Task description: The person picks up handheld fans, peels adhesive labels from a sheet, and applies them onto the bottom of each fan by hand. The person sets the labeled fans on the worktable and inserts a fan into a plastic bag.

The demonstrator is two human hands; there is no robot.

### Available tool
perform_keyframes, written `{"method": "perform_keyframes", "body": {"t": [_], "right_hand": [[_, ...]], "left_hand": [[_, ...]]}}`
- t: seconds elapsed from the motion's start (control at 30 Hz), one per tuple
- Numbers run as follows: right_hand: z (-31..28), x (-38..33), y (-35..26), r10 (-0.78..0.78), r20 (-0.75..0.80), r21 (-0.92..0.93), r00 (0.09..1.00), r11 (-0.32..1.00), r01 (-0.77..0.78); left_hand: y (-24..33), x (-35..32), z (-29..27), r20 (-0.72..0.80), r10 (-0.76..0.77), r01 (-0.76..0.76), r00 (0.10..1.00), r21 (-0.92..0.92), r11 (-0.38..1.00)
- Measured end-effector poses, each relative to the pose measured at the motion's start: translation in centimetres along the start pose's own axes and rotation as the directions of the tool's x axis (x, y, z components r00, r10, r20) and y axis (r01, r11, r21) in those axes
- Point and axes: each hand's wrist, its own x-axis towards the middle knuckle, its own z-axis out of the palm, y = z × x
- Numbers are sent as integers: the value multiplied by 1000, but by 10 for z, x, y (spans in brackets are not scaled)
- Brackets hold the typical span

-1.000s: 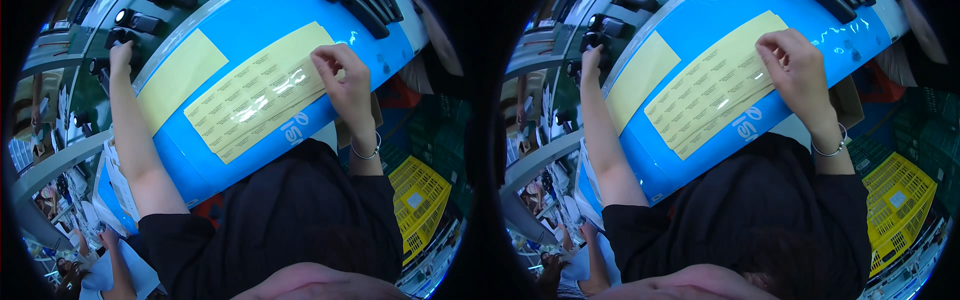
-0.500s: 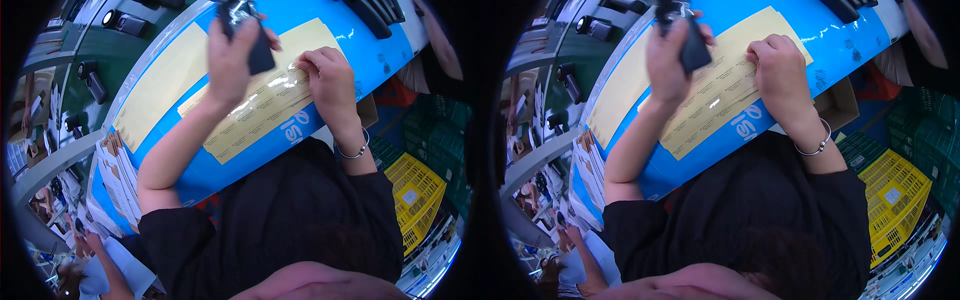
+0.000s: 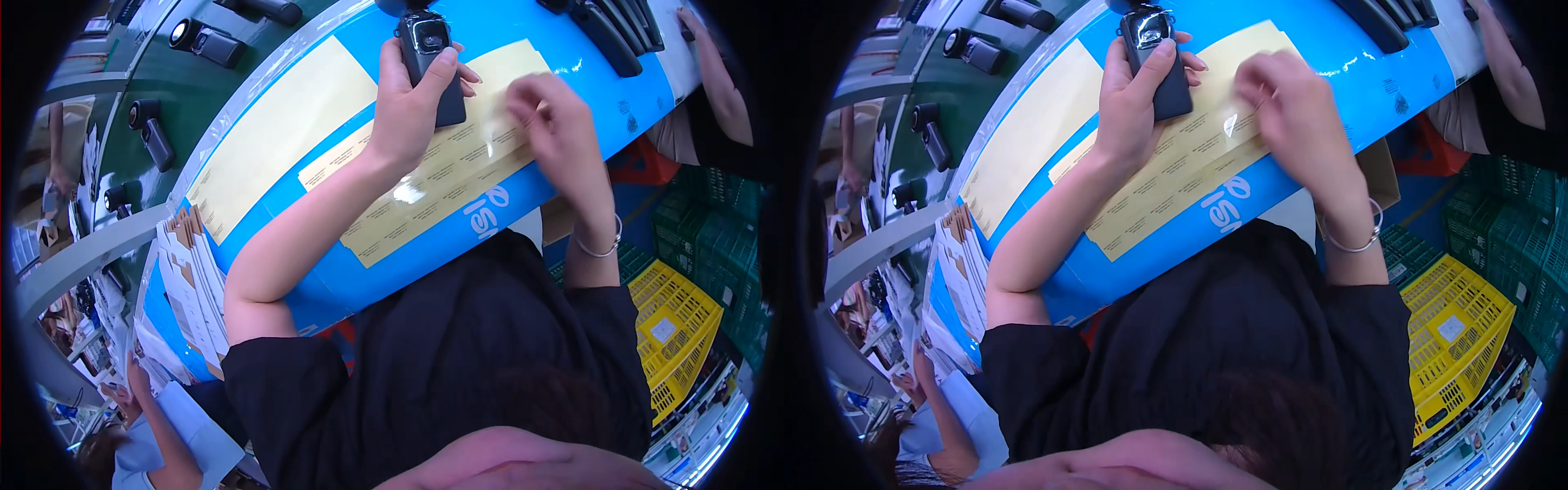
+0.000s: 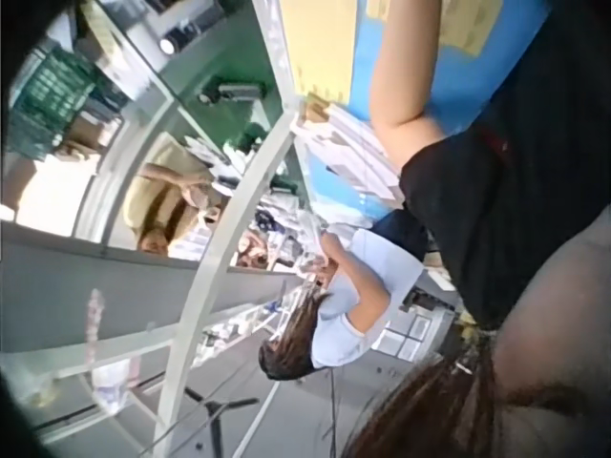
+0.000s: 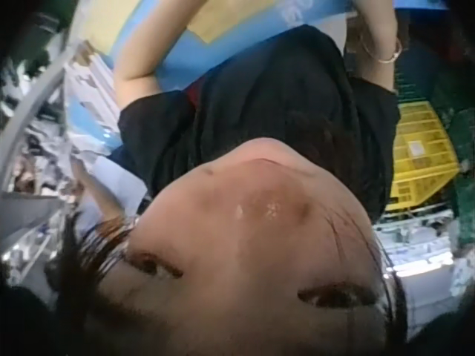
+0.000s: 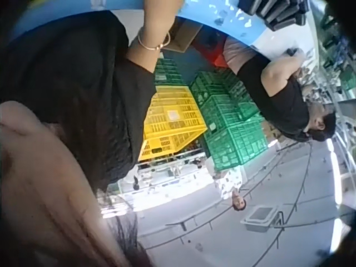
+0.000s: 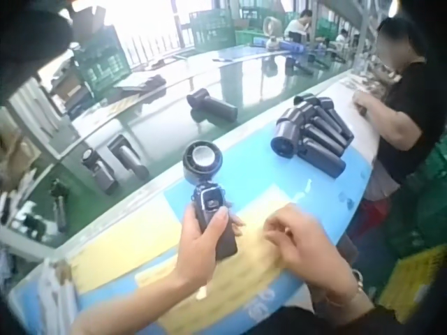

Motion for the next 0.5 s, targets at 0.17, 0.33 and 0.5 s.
{"method": "perform_keyframes", "body": {"t": [0.17,0.33,0.5], "right_hand": [[-28,17,-6,-188,-327,256,926,926,279],[-28,13,-48,-283,-266,671,921,632,388],[-27,6,-59,-243,-399,512,884,741,435]], "left_hand": [[41,8,13,37,-283,281,958,-299,912],[84,4,45,61,-424,375,904,-591,714],[92,-17,54,106,-374,353,921,-631,691]]}}
